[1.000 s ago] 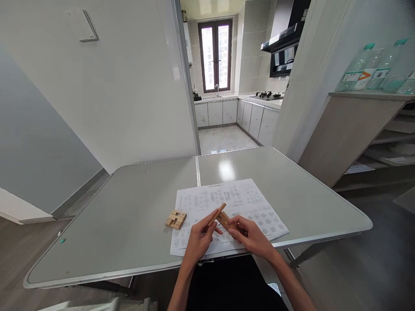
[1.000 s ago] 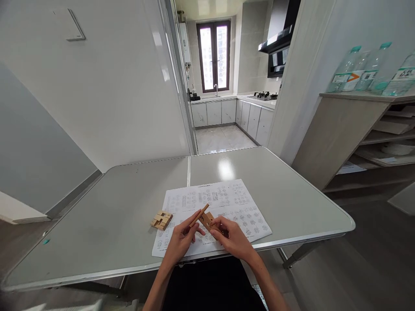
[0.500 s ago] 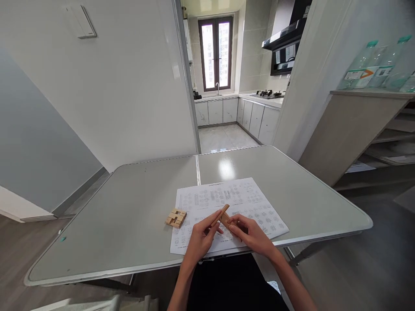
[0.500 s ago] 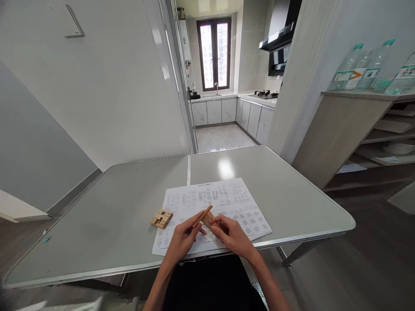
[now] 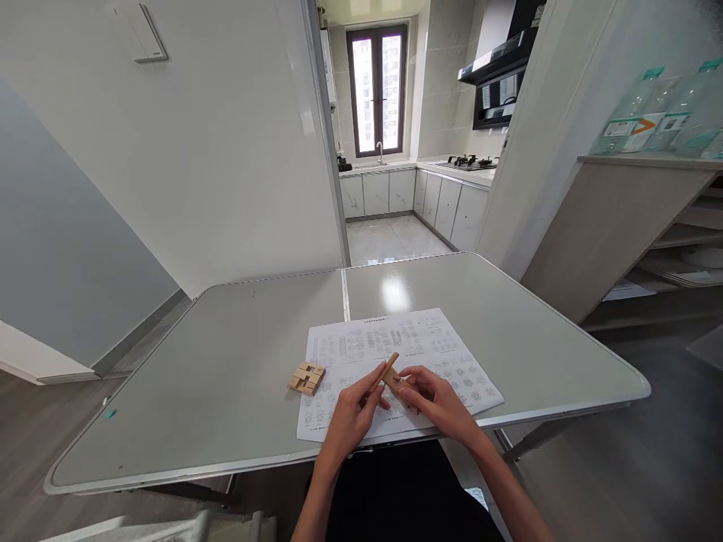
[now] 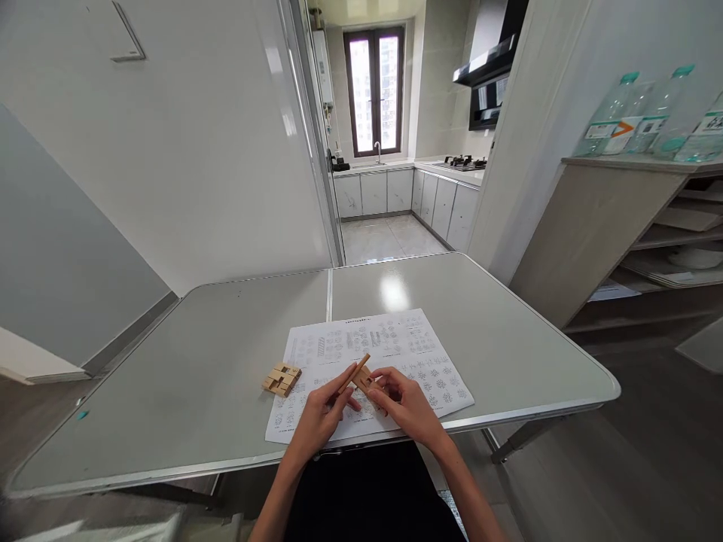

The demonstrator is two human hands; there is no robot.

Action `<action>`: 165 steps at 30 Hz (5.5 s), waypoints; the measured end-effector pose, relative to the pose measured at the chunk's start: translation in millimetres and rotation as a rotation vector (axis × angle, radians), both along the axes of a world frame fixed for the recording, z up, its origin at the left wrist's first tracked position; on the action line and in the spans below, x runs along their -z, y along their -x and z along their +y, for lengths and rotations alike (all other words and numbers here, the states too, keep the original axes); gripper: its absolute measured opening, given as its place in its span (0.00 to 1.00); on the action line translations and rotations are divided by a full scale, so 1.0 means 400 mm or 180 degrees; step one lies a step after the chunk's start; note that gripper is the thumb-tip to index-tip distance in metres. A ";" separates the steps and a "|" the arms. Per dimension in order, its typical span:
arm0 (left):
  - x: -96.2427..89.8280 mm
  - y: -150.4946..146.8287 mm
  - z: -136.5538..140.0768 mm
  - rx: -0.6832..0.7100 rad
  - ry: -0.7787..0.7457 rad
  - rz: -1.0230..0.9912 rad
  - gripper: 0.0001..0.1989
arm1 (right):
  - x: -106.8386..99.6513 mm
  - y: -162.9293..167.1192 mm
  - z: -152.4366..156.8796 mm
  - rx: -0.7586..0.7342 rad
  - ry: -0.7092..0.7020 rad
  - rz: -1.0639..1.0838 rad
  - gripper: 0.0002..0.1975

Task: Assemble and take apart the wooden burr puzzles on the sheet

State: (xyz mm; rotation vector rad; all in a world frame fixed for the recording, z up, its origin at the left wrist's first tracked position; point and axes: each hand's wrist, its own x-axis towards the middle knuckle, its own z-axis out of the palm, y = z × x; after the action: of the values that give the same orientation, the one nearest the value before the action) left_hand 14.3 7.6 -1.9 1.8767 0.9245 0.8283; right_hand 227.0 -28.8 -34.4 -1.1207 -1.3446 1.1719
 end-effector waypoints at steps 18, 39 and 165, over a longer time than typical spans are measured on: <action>0.003 0.001 0.007 -0.0183 0.0115 -0.0258 0.19 | -0.012 -0.001 -0.010 -0.0381 0.0088 -0.0234 0.16; -0.009 -0.012 -0.008 0.0153 -0.0301 0.0084 0.19 | -0.035 0.004 -0.007 -0.0189 0.0085 -0.0187 0.20; -0.018 0.003 -0.002 0.0341 0.0727 -0.0601 0.25 | -0.022 -0.021 0.004 -0.0429 0.0243 0.0697 0.21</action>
State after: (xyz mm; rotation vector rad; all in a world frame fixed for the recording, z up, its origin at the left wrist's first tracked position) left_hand 13.0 6.6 5.2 1.6067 0.7604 0.7851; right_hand 235.4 -27.1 -25.7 -0.9355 -1.2291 1.4118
